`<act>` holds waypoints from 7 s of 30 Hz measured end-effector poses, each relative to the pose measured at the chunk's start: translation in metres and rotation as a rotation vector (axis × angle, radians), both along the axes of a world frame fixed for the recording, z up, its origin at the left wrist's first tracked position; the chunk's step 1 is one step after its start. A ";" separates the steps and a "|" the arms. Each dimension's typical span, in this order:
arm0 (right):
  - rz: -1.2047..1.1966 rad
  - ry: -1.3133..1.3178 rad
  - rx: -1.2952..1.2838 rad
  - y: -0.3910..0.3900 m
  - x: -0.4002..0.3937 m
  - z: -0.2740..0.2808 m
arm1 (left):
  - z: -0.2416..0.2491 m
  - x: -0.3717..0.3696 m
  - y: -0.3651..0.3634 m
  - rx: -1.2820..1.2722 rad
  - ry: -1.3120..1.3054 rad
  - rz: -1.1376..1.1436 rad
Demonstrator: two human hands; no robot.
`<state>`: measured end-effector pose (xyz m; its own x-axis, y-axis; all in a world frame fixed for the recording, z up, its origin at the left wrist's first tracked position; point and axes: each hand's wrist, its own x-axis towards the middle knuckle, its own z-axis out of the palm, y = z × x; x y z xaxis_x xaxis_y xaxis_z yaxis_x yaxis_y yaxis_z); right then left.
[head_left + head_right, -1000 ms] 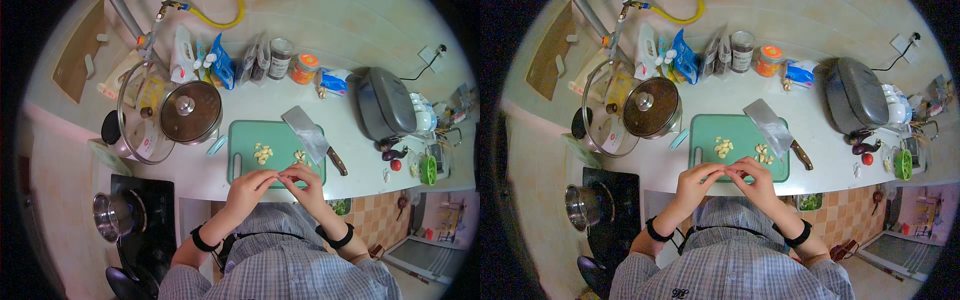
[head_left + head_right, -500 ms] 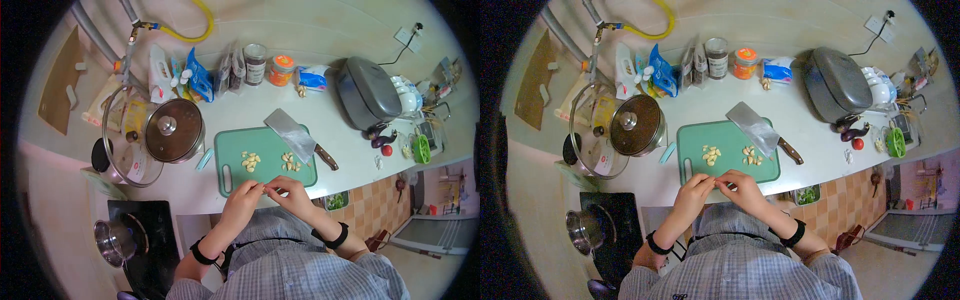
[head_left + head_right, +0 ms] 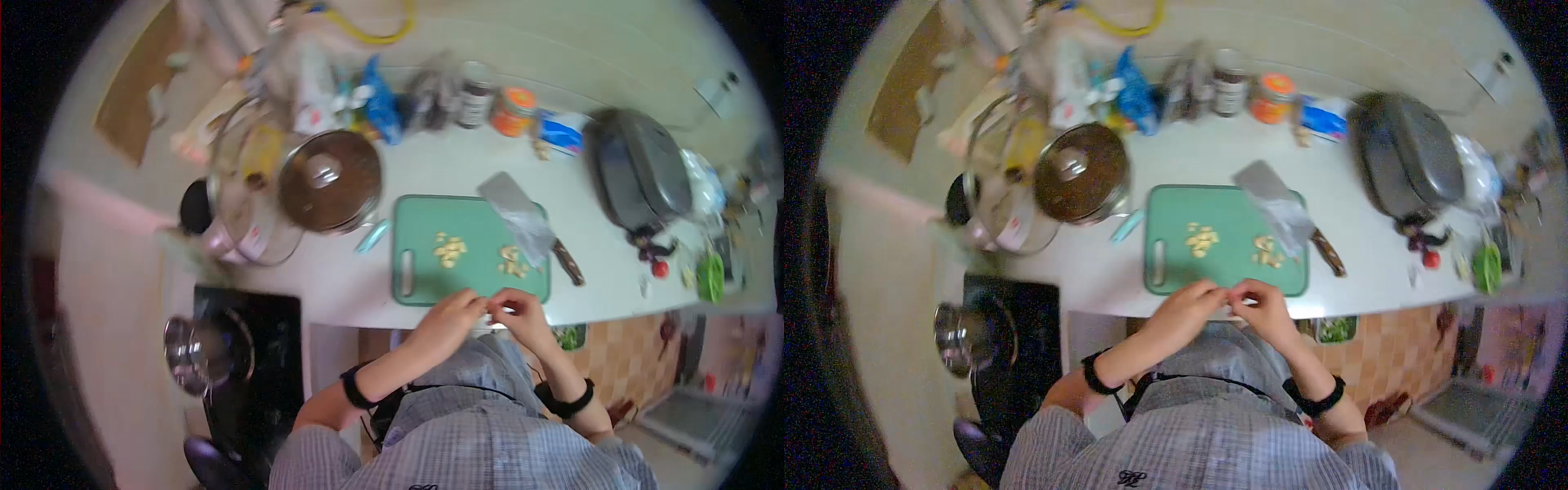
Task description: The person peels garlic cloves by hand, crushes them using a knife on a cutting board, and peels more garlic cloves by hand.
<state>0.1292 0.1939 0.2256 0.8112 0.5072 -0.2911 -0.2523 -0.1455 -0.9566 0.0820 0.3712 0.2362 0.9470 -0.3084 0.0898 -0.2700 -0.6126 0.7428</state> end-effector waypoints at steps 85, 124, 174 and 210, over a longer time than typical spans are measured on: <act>-0.082 -0.160 0.224 -0.001 -0.004 0.029 | 0.026 0.007 -0.017 -1.348 0.689 0.288; -0.152 -0.656 0.027 -0.002 -0.010 0.037 | 0.042 0.007 0.004 -0.963 0.605 0.204; -0.130 -0.777 -0.051 0.002 -0.005 0.053 | 0.030 0.017 -0.008 -1.041 0.559 0.209; -0.094 0.158 0.385 -0.010 -0.001 0.038 | 0.038 0.017 0.001 -1.033 0.675 0.079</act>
